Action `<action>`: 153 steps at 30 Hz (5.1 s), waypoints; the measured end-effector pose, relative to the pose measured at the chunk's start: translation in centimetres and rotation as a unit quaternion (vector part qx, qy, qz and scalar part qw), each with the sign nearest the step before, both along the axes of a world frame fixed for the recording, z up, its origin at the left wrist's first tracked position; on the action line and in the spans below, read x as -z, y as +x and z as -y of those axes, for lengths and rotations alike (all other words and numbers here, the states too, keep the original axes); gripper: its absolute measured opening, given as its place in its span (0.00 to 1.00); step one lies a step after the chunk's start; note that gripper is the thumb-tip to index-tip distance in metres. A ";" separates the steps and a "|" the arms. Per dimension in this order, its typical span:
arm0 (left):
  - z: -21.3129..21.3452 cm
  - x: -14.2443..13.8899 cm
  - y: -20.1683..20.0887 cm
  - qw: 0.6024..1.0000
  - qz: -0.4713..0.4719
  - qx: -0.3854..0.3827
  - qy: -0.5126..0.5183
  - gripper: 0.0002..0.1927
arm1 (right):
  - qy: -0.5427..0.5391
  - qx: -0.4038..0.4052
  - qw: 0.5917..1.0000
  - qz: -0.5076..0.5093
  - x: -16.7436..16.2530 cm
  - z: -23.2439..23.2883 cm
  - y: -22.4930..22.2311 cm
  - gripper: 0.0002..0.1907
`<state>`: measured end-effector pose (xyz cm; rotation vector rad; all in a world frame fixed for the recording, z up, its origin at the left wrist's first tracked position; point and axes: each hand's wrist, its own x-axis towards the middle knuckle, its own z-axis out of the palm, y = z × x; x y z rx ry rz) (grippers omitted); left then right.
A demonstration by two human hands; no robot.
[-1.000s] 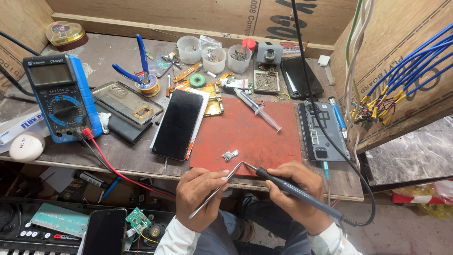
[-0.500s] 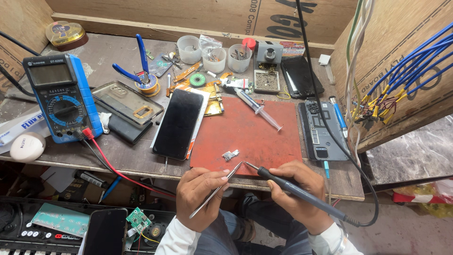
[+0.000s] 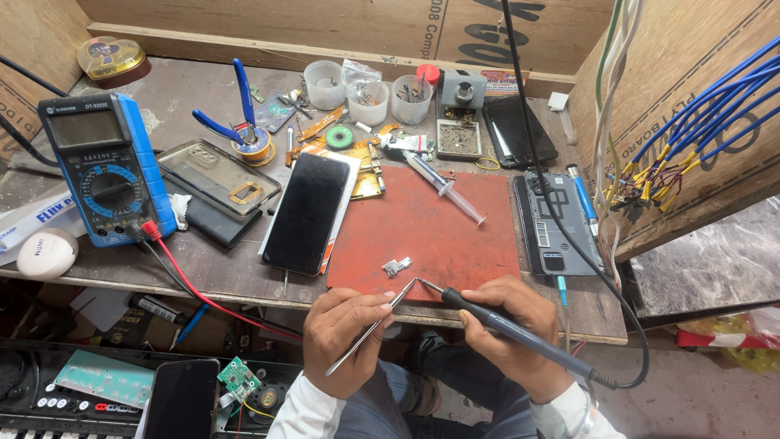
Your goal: The person solders a small component onto a circuit board at a workbench. They hold the board with tweezers in one hand while applying a soldering iron to the board, then set the iron down and continue manipulating the board and component with tweezers, repositioning the part on the mat.
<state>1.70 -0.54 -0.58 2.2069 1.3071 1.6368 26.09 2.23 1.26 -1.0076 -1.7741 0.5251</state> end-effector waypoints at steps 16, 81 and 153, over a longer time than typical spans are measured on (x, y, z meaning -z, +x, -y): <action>0.0 -0.1 0.1 1.000 0.000 0.005 0.005 0.05 | -0.006 0.003 1.000 0.005 -0.2 0.2 0.1 0.12; 0.4 0.3 0.5 1.000 0.004 -0.009 -0.008 0.08 | 0.004 -0.015 1.000 0.001 -0.4 0.3 0.6 0.11; 0.9 -0.4 0.8 1.000 -0.015 0.006 -0.003 0.07 | 0.033 -0.019 0.999 0.026 -0.7 0.6 0.9 0.13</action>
